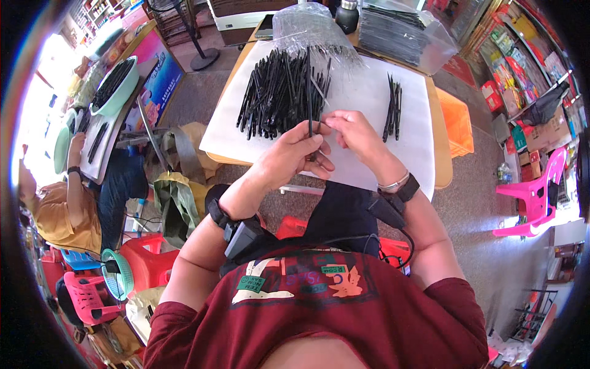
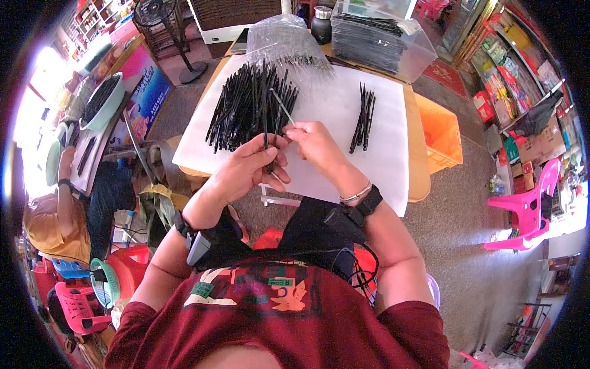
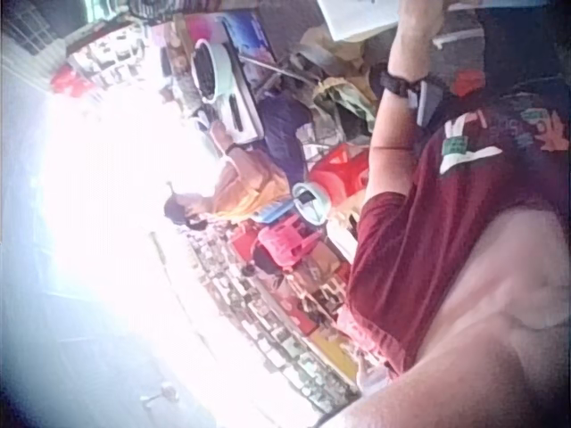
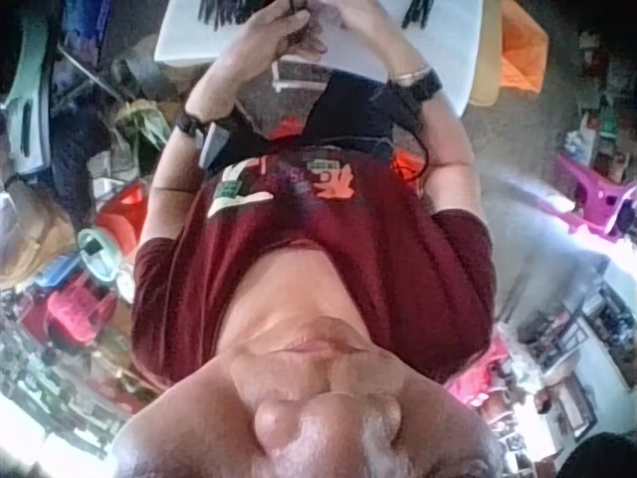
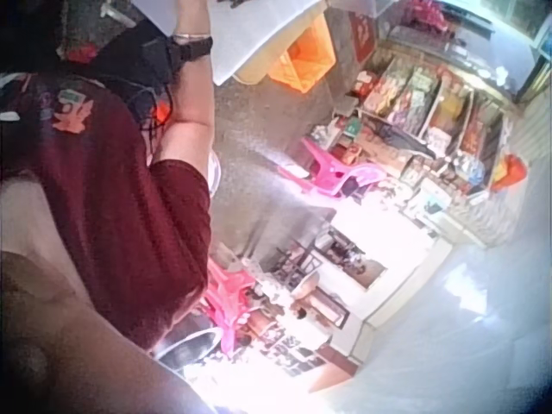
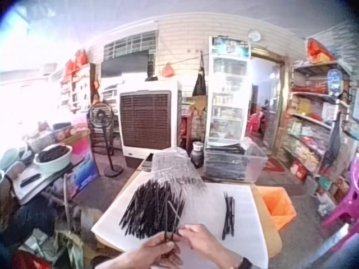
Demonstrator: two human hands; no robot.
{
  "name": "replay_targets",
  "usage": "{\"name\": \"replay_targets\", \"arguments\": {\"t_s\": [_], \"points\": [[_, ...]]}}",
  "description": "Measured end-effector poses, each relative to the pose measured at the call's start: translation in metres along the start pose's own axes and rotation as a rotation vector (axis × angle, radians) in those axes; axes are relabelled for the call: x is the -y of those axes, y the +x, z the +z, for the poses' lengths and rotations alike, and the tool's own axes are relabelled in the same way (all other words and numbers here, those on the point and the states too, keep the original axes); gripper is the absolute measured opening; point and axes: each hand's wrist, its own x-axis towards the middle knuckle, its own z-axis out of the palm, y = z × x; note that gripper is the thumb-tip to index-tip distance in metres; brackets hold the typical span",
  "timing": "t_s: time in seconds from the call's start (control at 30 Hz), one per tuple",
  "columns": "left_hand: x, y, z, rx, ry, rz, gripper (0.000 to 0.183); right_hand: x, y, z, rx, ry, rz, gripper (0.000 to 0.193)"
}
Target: The recorder is sorting and assembling black plastic components (zip ties or rods) at a table.
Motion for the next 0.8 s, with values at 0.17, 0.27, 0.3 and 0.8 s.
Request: {"name": "replay_targets", "arguments": {"t_s": [0.17, 0.27, 0.3, 0.8], "points": [[0.005, 0.016, 0.004, -0.06, 0.008, 0.02, 0.031, 0.007, -0.017, -0.039, -0.28, 0.178, 0.005, 0.02], [0.007, 0.036, 0.013, -0.09, 0.068, 0.012, 0.03, 0.007, -0.02, -0.068, -0.275, 0.287, -0.112, 0.019], [0.008, 0.043, 0.017, -0.096, 0.093, 0.027, 0.029, 0.008, -0.02, -0.074, -0.282, 0.301, -0.207, 0.02], [0.025, 0.102, 0.016, -0.442, 0.407, 0.235, 0.019, 0.024, 0.039, -0.114, -0.502, 0.216, -0.483, 0.02]]}}
